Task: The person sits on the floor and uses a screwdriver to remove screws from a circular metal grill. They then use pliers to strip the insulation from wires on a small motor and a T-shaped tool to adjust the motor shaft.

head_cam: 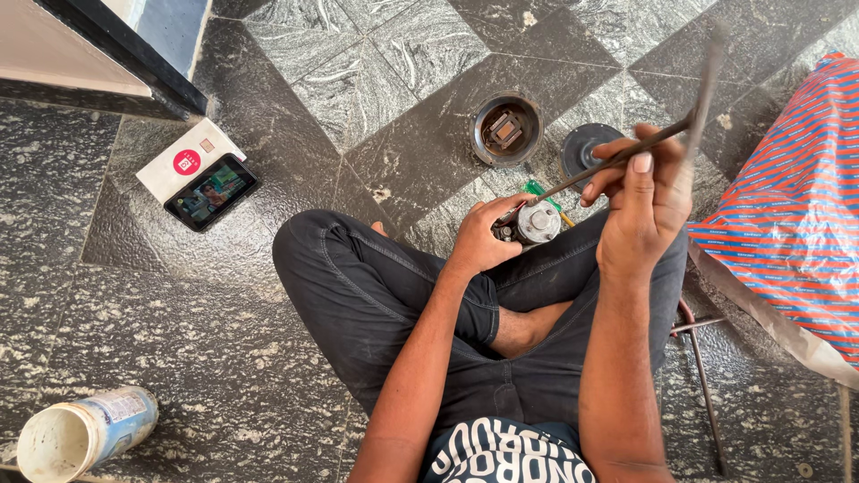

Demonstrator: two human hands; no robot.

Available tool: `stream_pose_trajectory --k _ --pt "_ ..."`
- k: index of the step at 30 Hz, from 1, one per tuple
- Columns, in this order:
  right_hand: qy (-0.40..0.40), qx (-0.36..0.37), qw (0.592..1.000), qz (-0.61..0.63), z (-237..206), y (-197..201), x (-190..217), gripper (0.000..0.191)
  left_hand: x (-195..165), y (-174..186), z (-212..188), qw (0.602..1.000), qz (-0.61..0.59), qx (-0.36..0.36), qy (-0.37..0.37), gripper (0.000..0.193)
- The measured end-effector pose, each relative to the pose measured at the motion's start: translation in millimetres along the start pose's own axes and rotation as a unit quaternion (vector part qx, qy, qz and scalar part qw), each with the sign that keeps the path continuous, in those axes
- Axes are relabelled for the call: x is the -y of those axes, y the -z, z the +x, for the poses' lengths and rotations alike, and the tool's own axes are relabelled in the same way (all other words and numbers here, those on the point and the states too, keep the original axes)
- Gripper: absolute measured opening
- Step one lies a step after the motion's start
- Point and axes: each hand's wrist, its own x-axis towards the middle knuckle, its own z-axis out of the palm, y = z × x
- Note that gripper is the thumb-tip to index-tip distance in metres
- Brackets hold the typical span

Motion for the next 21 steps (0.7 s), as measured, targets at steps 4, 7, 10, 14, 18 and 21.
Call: stream_pose_trajectory --k 4,7,10,14,18,21 --pt "-0.001 -0.002 0.999 0.034 0.5 -3.5 3.2 0.019 -0.6 0.0 1.1 1.0 0.003 -0.002 -0.004 0.078" --pt "0.0 -0.003 1.0 0.024 0.4 -4.6 2.1 0.021 -0.7 0.2 1.0 1.0 0.006 0.006 0.019 0.077" --pt "0.016 -0.008 1.0 0.011 -0.9 -5.3 -1.0 0.026 -0.3 0.5 1.0 1.0 0.001 -0.007 -0.012 0.077" --pt "0.027 -0.021 0.999 -0.004 -2.4 -4.2 -2.8 0.022 0.1 0.6 0.9 1.0 0.001 -0.001 0.002 0.077" --pt "0.019 -0.001 1.0 -0.012 -2.2 -2.5 -1.8 0.016 -0.4 0.2 -0.2 1.0 0.0 -0.001 0.005 0.077" --pt "-0.004 -0.013 0.999 -0.032 -1.4 -3.2 -1.1 0.019 -1.3 0.5 -0.1 1.0 0.0 0.0 0.012 0.078"
